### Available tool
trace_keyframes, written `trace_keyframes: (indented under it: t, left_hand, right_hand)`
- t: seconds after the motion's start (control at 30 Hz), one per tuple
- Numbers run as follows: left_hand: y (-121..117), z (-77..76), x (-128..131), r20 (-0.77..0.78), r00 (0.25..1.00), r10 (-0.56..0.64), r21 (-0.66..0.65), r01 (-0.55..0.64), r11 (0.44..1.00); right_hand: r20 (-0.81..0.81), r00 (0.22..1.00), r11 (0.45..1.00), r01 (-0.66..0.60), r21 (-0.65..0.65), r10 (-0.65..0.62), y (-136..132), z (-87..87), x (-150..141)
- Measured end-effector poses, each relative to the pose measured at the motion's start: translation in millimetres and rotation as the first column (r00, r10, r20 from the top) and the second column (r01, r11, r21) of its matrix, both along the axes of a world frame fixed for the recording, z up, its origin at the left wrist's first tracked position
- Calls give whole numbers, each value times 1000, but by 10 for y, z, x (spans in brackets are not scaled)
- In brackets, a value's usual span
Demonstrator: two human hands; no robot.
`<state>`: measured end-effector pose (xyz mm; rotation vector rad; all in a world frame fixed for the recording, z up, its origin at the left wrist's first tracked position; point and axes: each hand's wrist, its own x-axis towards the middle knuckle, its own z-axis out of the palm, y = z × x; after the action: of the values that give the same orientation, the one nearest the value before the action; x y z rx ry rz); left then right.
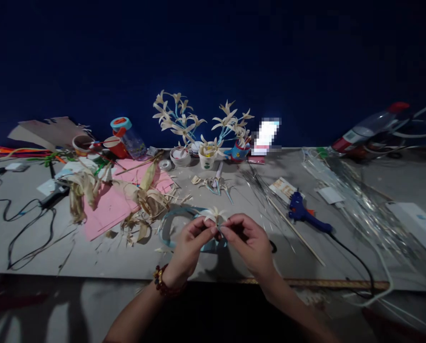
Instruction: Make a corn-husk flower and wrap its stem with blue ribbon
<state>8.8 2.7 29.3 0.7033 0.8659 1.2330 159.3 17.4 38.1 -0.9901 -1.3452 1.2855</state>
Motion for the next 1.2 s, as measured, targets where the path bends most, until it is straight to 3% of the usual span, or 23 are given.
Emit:
trace_keyframes:
  t: [0.2, 0.4, 0.83, 1.2]
  left_hand:
    - [-18, 4, 4, -40, 999, 34, 41, -32, 999]
    - [-34, 11, 1, -136, 990, 48, 75, -38, 996]
    - [-45, 59, 21, -211, 974, 86, 96, -67, 993]
    - [-38, 36, 25, -288, 953, 94, 138, -56, 989]
  right_hand:
    - [103, 984, 961, 115, 252, -145, -11, 2, -13]
    - [115, 973, 917, 145, 370, -200, -10, -27, -28]
    - [225, 927, 865, 164, 475, -299, -12, 15, -49]
    - [207, 946, 910, 156, 384, -250, -8, 32, -62]
